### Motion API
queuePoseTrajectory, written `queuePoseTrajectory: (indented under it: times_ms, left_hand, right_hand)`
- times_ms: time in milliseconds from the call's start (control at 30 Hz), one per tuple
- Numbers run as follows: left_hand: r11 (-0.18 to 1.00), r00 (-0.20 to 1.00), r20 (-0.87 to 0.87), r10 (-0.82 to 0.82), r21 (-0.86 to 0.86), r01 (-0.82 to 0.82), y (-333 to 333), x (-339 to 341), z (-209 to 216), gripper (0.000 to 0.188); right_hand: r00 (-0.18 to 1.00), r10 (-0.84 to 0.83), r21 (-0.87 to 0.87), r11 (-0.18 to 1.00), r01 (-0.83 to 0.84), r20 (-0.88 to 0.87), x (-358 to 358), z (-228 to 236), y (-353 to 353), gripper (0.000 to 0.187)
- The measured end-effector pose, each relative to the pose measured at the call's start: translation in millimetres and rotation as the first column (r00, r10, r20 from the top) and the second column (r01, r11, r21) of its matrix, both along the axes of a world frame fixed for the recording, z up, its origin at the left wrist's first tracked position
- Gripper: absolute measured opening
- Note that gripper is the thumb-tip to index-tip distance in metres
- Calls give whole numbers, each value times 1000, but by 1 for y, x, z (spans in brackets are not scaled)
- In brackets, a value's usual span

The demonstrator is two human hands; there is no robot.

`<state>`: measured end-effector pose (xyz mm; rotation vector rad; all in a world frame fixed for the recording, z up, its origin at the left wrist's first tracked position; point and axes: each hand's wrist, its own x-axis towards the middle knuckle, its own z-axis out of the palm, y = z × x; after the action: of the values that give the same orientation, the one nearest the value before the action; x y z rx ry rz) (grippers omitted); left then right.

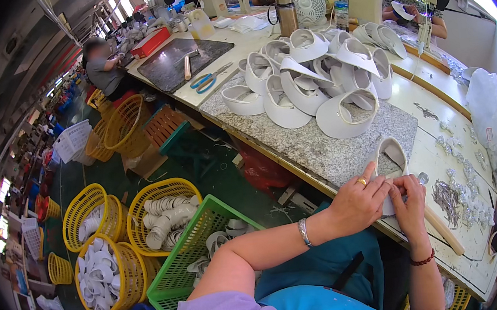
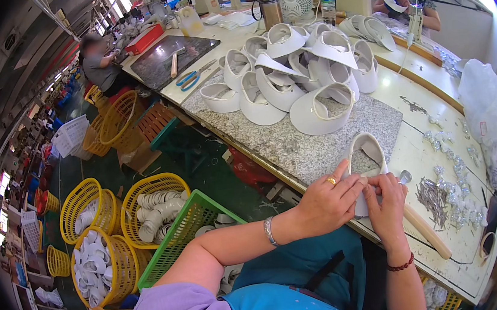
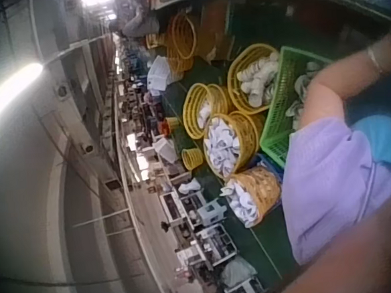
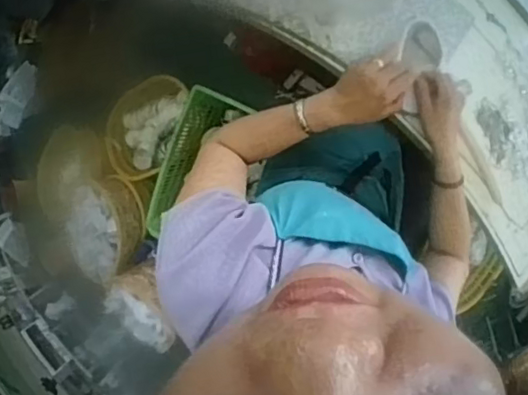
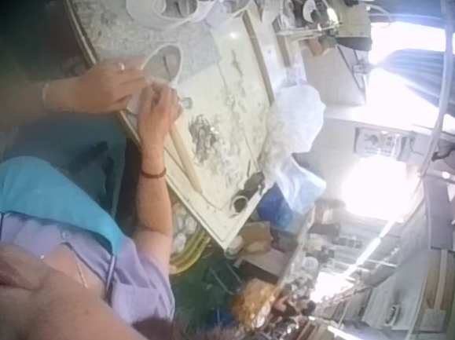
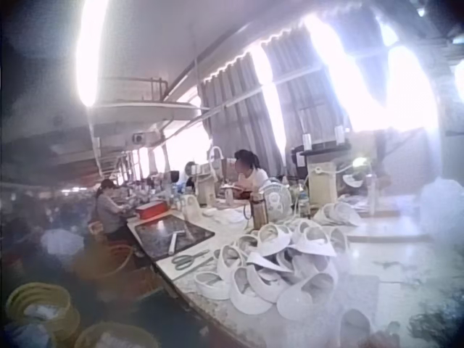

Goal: The recorder is using a hammer to secure components on white shoe uppers at a manufacturing workstation.

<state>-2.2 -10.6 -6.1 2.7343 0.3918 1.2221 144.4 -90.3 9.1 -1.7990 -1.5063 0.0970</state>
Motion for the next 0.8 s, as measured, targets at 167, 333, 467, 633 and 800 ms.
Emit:
queuePoseTrajectory:
  times_ms: [167, 333, 467, 633, 800]
  left_hand:
    - [997, 1000, -7, 29, 73, -28, 1, -1, -4, 36]
    - [997, 1000, -6, 25, 69, -25, -2, -2, -4, 35]
    - [998, 1000, -16, 20, 62, -19, -4, -3, -4, 36]
    - [999, 999, -32, 17, 45, -16, 0, -3, -3, 37]
    - [997, 993, -116, 24, 73, -16, 2, -2, 3, 44]
  right_hand:
    - [1000, 17, -4, 1000, -17, -23, -2, 0, 1, 5]
    - [1000, 1, 9, 1000, 0, -20, 0, -1, 0, 5]
    - [1000, 13, -26, 1000, -13, -9, 2, -1, -2, 4]
    - [999, 27, -57, 998, -29, -45, 1, 7, -1, 3]
    - [999, 51, 70, 996, -52, 15, 6, 17, -11, 12]
